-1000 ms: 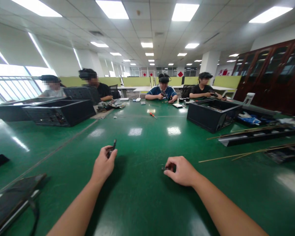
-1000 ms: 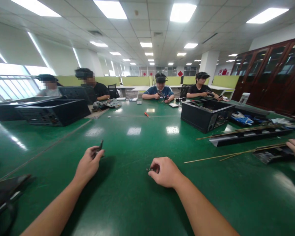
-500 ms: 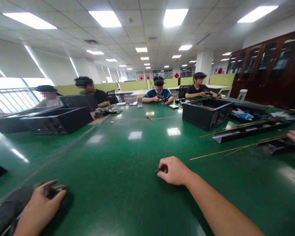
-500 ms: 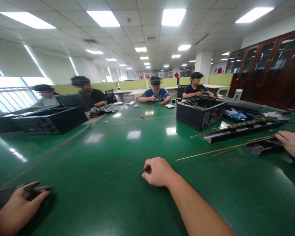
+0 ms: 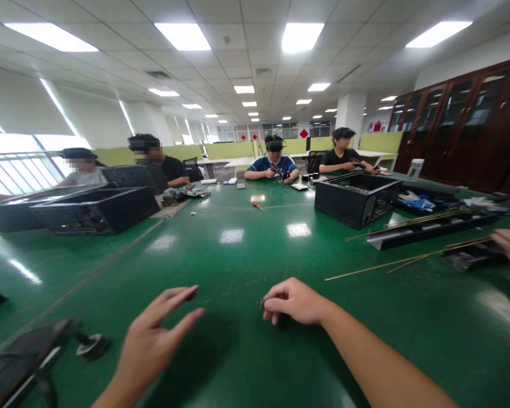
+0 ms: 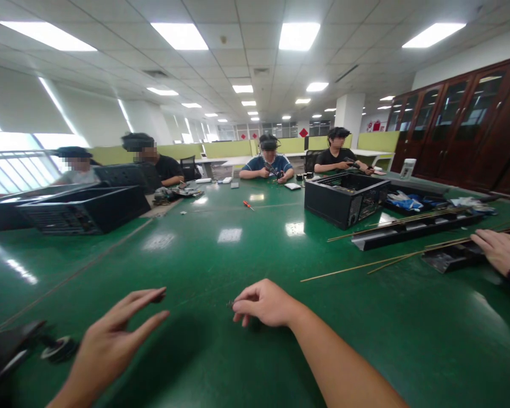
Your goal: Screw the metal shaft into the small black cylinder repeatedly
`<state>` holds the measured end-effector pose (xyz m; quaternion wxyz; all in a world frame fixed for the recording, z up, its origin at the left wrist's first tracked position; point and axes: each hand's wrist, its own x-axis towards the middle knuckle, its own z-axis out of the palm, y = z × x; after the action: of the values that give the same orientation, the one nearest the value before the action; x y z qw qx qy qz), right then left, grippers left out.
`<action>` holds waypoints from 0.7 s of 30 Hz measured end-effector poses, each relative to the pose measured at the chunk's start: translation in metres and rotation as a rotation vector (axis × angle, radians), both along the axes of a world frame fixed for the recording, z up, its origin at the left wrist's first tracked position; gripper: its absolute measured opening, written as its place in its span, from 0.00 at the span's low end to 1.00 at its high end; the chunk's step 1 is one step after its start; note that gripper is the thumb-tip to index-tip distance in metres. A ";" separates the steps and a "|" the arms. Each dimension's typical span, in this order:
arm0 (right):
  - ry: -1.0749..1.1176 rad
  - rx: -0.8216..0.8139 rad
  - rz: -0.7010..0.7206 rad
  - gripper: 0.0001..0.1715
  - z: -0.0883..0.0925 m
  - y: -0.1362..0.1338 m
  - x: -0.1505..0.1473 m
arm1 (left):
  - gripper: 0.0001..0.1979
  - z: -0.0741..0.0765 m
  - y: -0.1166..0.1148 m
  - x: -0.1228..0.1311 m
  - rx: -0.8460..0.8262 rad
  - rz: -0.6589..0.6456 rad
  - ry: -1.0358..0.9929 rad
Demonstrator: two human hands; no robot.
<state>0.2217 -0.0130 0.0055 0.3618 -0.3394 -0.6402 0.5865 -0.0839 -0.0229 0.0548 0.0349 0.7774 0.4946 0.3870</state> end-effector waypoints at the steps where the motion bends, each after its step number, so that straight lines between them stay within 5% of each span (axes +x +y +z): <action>1: 0.051 -0.041 0.050 0.21 0.001 -0.001 -0.002 | 0.20 0.000 -0.001 0.022 -0.076 -0.115 -0.017; 5: 0.163 -0.125 0.143 0.25 0.003 -0.005 -0.007 | 0.14 -0.004 -0.004 0.086 -0.265 -0.446 -0.153; 8: 0.209 -0.135 0.165 0.25 0.004 -0.007 -0.011 | 0.07 -0.012 -0.004 0.105 -0.336 -0.516 -0.336; 12: 0.233 -0.140 0.134 0.25 0.003 -0.008 -0.016 | 0.14 -0.022 -0.007 0.107 -0.401 -0.420 -0.447; 16: 0.224 -0.157 0.169 0.24 0.000 -0.008 -0.016 | 0.09 -0.017 -0.008 0.096 -0.354 -0.380 -0.377; 18: 0.176 -0.153 0.140 0.25 -0.001 -0.006 -0.011 | 0.11 -0.008 -0.006 0.077 -0.250 -0.240 -0.341; 21: 0.051 -0.107 -0.008 0.25 -0.004 0.002 0.000 | 0.19 0.003 -0.004 0.026 -0.028 0.167 -0.312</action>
<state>0.2215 -0.0108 0.0016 0.3617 -0.3456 -0.5972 0.6271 -0.0578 -0.0265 0.0582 0.0896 0.6638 0.5513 0.4974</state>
